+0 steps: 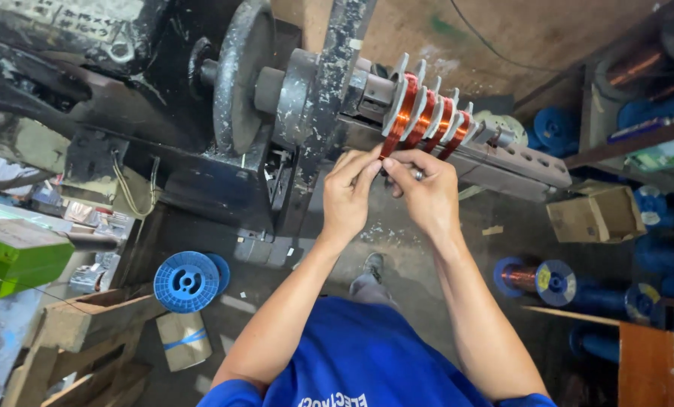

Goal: Guiding copper wire onto a winding machine and using hand tools to adjust the assembly

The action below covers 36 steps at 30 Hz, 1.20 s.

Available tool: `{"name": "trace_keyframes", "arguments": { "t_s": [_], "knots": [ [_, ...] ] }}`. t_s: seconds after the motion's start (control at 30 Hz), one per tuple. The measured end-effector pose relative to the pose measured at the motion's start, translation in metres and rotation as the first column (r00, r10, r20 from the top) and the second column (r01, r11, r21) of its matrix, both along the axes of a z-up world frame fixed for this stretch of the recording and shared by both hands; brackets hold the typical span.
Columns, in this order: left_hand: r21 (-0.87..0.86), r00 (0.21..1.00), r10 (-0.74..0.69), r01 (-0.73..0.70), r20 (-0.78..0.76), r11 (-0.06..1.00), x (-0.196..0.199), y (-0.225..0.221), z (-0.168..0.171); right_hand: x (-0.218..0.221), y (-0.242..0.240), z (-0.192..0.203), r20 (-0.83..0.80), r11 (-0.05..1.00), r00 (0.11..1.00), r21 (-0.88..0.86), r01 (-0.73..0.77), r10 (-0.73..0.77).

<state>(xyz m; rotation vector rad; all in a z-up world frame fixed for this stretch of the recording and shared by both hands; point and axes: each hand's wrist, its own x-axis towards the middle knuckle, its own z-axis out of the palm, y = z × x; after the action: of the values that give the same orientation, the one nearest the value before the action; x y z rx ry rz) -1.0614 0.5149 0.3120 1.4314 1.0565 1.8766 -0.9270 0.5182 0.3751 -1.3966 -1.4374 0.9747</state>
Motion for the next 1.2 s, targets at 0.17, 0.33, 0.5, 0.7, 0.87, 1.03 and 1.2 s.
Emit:
{"name": "trace_keyframes", "arguments": {
  "t_s": [0.17,0.33,0.5,0.7,0.87,1.03,1.2],
  "knots": [
    [-0.036,0.997,0.065,-0.067,-0.044,0.997,0.013,-0.006,0.006,0.008,-0.001,0.012,0.216,0.971,0.974,0.209,-0.117,0.071],
    [-0.046,0.976,0.210,-0.213,-0.055,0.976,0.027,-0.005,0.002,0.017,-0.002,0.022,0.537,0.917,0.841,0.300,-0.261,0.064],
    [0.072,0.928,0.304,-0.295,-0.214,0.953,0.029,-0.003,-0.005,0.015,-0.008,0.033,0.833,0.896,0.552,0.270,-0.354,-0.033],
    [0.194,0.819,0.384,-0.332,-0.427,0.923,0.027,0.001,-0.009,0.015,-0.004,0.029,0.812,0.967,0.580,0.098,-0.237,0.060],
    [0.208,0.786,0.410,-0.353,-0.462,0.912,0.029,0.006,-0.018,0.011,-0.003,0.032,0.719,0.977,0.688,0.056,-0.204,0.103],
    [0.335,0.686,0.504,-0.378,-0.524,0.863,0.030,0.014,-0.034,-0.007,-0.012,0.036,0.412,0.982,0.892,-0.051,-0.180,0.185],
    [0.343,0.748,0.497,-0.372,-0.439,0.863,0.026,0.011,-0.022,-0.004,-0.005,0.036,0.676,0.955,0.720,0.083,-0.284,0.155]
  ]
}}
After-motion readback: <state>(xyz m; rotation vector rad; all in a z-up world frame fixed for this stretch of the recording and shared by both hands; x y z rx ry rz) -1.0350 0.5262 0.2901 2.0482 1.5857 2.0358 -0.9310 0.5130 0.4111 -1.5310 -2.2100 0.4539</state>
